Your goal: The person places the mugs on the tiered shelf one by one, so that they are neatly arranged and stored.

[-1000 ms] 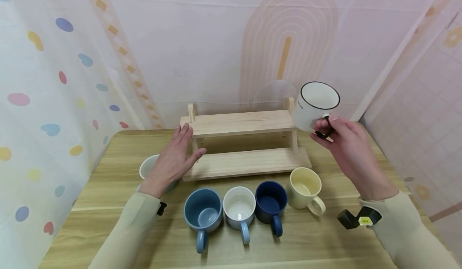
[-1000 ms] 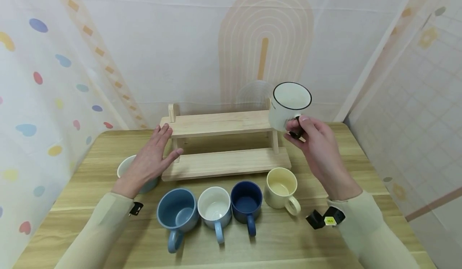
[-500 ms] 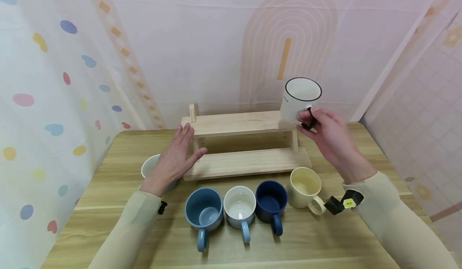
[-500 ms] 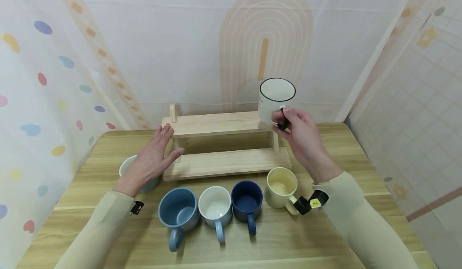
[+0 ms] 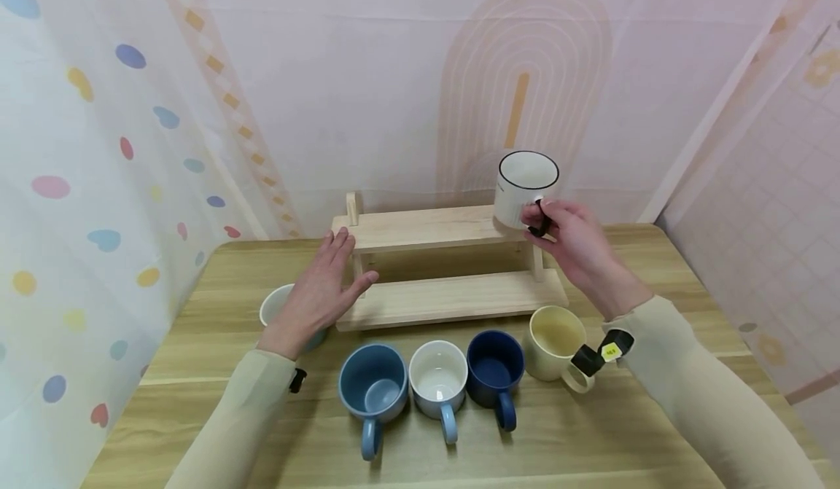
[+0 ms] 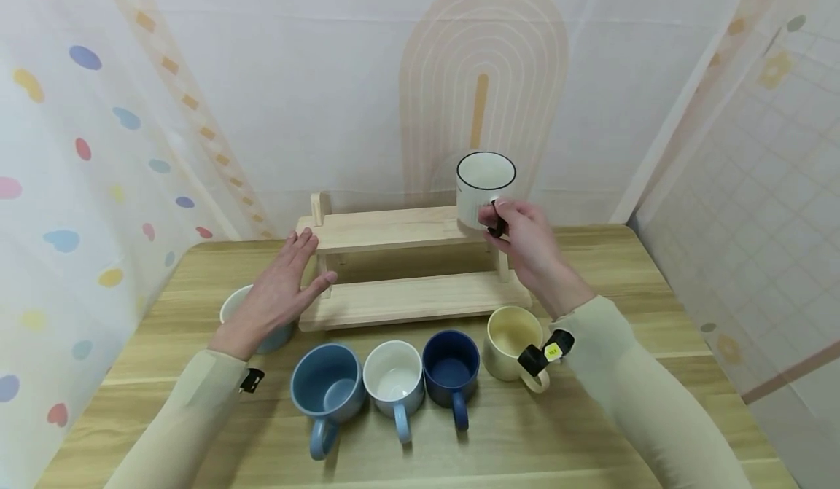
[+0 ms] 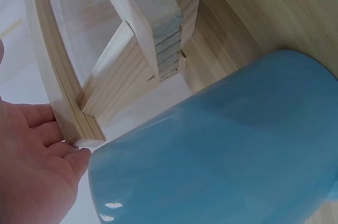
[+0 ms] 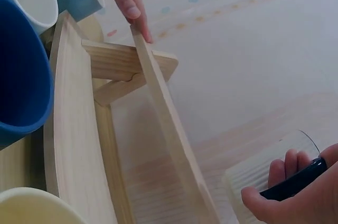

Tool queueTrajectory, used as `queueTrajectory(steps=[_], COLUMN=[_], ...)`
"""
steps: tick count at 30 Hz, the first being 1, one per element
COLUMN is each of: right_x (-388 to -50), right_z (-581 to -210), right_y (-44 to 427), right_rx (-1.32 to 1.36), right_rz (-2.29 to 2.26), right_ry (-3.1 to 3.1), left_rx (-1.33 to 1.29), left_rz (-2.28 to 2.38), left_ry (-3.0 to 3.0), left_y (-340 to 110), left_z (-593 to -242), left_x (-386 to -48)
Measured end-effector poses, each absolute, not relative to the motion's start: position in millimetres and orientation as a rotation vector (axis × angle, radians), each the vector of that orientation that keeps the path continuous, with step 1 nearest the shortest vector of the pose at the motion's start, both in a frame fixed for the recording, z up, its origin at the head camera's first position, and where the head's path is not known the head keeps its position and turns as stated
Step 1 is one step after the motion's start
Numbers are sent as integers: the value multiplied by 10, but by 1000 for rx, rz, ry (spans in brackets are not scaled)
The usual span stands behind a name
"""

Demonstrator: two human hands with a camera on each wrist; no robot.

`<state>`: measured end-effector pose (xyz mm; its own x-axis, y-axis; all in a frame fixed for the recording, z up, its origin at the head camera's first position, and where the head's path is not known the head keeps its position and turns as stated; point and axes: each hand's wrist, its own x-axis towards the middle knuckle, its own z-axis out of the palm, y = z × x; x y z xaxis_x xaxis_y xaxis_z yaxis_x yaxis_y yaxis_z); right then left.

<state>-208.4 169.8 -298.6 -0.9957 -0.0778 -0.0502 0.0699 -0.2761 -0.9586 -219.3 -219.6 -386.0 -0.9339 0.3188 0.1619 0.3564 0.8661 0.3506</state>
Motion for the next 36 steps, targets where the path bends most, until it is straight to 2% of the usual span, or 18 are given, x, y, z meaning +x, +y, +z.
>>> queueTrajectory(steps=[21,36], right_x=[-2222,-2248], right_z=[-3115,-3192], right_y=[1539,1512], right_rx=[128,102], right_rz=[-2415,-2402], right_ry=[1821,1836], left_rx=[-548,-572], left_rz=[-569,-570], left_ry=[-2940,-2909], left_y=[-2179,-2181], left_z=[-3876,-3903], left_x=[-2187,-2197])
